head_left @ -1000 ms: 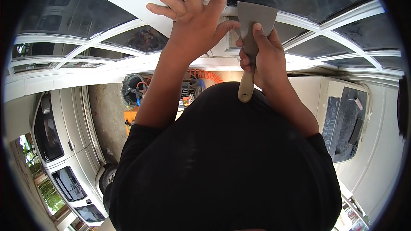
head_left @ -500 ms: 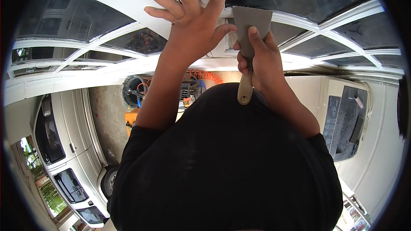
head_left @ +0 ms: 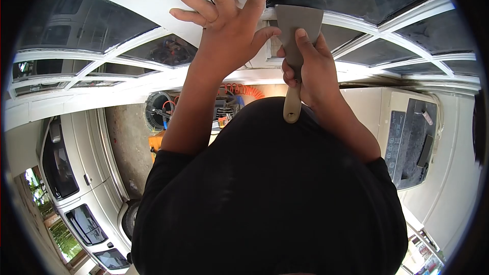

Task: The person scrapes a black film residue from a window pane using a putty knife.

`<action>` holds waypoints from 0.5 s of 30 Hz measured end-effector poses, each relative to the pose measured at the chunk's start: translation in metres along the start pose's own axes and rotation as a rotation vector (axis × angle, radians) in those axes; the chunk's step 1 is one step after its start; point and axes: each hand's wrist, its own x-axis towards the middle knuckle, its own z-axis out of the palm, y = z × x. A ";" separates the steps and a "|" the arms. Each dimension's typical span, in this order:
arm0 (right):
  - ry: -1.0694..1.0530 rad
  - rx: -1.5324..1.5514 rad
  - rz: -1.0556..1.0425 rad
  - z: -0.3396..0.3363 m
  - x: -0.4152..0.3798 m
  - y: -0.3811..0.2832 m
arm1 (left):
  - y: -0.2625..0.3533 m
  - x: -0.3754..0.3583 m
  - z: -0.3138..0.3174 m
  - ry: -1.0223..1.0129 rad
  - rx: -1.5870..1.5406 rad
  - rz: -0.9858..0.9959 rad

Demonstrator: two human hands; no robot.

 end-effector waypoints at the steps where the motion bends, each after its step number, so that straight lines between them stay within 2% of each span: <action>1: 0.017 0.015 -0.024 0.001 -0.001 -0.001 | 0.003 0.001 -0.001 -0.001 0.023 -0.018; 9: -0.002 0.025 -0.006 -0.001 0.000 0.001 | -0.001 0.003 -0.005 -0.093 -0.066 0.062; 12: 0.024 0.050 -0.021 -0.001 0.000 0.001 | -0.001 0.001 0.000 0.019 0.011 0.035; 14: 0.011 0.050 -0.017 -0.002 0.002 0.001 | -0.009 0.004 0.005 0.014 -0.277 0.113; 15: 0.010 0.051 -0.018 -0.003 0.003 0.001 | -0.006 0.004 0.002 0.014 -0.276 0.115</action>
